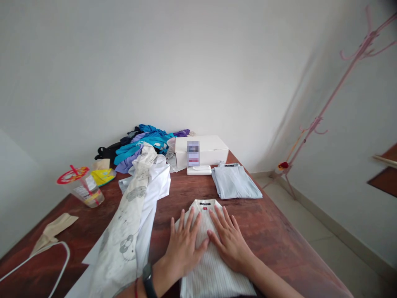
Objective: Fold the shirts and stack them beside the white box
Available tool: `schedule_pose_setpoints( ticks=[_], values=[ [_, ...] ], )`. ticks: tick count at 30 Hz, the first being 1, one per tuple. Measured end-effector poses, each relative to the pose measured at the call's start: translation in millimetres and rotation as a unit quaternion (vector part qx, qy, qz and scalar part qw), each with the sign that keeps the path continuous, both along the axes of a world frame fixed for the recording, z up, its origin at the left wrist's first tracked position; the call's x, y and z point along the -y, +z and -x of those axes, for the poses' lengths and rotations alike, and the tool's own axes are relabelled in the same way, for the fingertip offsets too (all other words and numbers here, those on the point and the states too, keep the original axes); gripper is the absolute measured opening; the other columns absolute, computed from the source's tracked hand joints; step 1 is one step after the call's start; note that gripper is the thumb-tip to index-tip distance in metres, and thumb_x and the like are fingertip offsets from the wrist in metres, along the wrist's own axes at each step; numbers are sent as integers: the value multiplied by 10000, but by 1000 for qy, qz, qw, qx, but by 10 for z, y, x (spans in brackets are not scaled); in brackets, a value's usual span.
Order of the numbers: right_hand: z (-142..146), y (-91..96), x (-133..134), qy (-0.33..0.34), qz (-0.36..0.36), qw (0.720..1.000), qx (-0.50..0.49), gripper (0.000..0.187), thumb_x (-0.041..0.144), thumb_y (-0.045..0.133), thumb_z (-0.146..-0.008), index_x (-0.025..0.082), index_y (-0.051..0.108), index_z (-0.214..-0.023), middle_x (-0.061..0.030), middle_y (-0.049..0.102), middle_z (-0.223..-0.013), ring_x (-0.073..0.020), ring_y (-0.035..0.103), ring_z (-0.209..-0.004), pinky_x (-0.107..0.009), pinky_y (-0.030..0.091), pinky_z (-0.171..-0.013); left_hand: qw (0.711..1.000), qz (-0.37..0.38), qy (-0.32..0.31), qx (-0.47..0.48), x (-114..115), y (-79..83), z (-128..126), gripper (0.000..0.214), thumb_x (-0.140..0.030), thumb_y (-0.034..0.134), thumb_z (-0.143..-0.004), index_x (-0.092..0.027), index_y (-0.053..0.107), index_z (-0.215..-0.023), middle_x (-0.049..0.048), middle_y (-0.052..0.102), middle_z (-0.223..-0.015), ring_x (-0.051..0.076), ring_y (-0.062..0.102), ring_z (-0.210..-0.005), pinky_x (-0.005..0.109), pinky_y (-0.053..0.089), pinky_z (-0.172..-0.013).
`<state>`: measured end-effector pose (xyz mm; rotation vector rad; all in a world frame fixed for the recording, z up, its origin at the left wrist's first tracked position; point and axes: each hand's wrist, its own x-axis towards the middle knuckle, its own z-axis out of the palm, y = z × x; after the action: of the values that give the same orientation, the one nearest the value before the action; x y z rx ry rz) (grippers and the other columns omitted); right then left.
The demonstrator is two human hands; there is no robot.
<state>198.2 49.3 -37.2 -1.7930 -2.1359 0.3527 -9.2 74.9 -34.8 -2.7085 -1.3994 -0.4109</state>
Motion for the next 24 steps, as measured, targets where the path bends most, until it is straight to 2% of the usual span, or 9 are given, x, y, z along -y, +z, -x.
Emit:
schedule_pose_setpoints(
  ticks=[10, 16, 21, 24],
  values=[
    [11, -9, 5, -2, -9, 999, 32, 631, 559, 295, -1040, 347, 153, -1618, -30, 94, -1691, -325, 65, -1558, -616, 211, -1206, 999, -24, 13, 33, -9, -102, 4, 656, -500, 427, -1010, -306, 229, -1606, 80, 289, -1650, 409, 303, -1478, 709, 270, -1121],
    [54, 105, 10, -8, 15, 1000, 21, 665, 608, 270, -1028, 300, 213, -1614, -48, 94, -1690, -323, 56, -1560, -613, 170, -1213, 999, 35, 22, 32, 10, -23, -11, 618, -492, 365, -1026, -303, 250, -1603, 60, 219, -1672, 414, 233, -1507, 760, 196, -1121],
    [63, 60, -1, -21, 15, 998, -57, 683, 614, 369, -996, 289, 302, -1593, -44, 112, -1693, -319, 30, -1564, -593, 98, -1228, 992, 119, 39, 18, 27, 133, -33, 672, -570, 378, -1002, -287, 271, -1603, 45, 162, -1679, 411, 166, -1529, 749, 119, -1153],
    [7, 34, 3, -58, -4, 979, -197, 717, 565, 518, -927, 214, 415, -1543, -97, 133, -1694, -327, 86, -1561, -534, 139, -1239, 987, 153, 49, 29, 10, 219, -1, 645, -548, 358, -1016, -269, 303, -1596, 59, 169, -1678, 358, 174, -1540, 681, 123, -1193]
  ],
)
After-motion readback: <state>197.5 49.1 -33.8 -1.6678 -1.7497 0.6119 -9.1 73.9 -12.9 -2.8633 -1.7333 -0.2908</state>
